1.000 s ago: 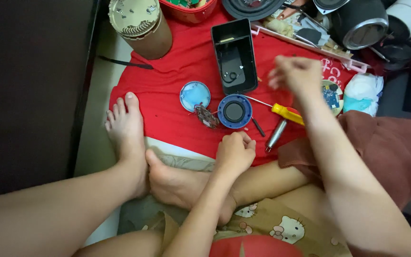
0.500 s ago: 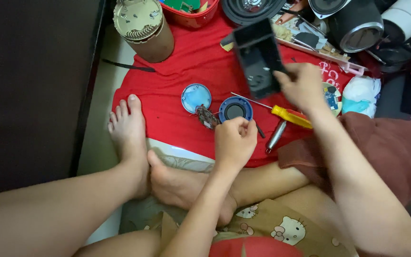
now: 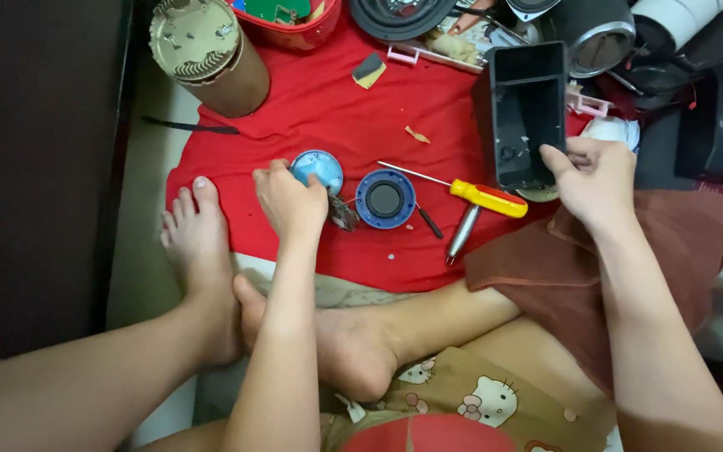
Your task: Disassembling and inspecting the internal components of a small portable speaker to verify wire integrity.
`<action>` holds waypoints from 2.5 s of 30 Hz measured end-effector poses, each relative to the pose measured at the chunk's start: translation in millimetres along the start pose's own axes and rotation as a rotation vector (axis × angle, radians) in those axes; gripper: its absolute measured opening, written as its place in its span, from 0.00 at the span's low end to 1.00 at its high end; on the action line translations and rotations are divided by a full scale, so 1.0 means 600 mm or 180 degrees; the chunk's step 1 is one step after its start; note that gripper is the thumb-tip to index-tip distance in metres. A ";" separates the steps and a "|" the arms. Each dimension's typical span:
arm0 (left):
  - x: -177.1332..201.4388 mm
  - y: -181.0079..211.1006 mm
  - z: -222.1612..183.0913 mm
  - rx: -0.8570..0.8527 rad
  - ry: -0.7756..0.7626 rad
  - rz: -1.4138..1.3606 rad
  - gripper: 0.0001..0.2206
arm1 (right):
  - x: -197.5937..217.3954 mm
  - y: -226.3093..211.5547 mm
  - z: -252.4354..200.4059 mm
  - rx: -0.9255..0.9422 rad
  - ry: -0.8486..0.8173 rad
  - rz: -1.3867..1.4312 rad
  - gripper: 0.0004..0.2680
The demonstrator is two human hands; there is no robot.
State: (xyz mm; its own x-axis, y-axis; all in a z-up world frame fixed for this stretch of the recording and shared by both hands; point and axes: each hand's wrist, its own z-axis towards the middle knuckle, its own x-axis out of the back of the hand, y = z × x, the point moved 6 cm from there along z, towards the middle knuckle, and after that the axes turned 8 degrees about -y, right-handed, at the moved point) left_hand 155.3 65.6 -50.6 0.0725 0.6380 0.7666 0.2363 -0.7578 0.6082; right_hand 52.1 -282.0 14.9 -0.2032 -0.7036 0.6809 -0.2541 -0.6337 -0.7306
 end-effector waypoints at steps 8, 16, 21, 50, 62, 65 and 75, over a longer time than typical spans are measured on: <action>0.064 0.012 0.011 -0.0118 0.0725 0.0000 0.03 | -0.075 -0.104 0.067 0.0709 -0.0370 -0.0754 0.05; 0.118 0.077 0.022 -0.0203 0.0553 -0.2497 0.06 | -0.192 -0.165 0.125 0.1018 -0.0809 -0.0661 0.05; 0.075 0.151 -0.015 -0.0252 -0.0604 -0.3340 0.12 | -0.118 -0.204 0.072 0.1094 0.0041 -0.0642 0.08; 0.068 0.296 -0.182 -0.0803 -0.2904 -0.4609 0.14 | 0.071 -0.246 -0.172 0.0512 0.0755 0.2596 0.04; 0.054 0.286 -0.182 -0.0554 -0.3033 -0.4673 0.14 | 0.070 -0.253 -0.183 0.0362 0.0810 0.2738 0.05; 0.058 0.288 -0.185 -0.0592 -0.3044 -0.4697 0.15 | 0.070 -0.257 -0.186 0.0357 0.0812 0.2738 0.06; 0.075 0.291 -0.192 -0.0901 -0.2813 -0.4548 0.17 | 0.054 -0.252 -0.189 0.0349 0.0713 0.2745 0.05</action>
State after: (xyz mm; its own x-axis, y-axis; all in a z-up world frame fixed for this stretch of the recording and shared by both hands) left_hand 87.9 -53.9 114.1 0.4705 0.5834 -0.6621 0.4258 0.5071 0.7494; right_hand -23.2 -172.9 153.1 -0.4642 -0.8774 -0.1213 0.1615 0.0508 -0.9856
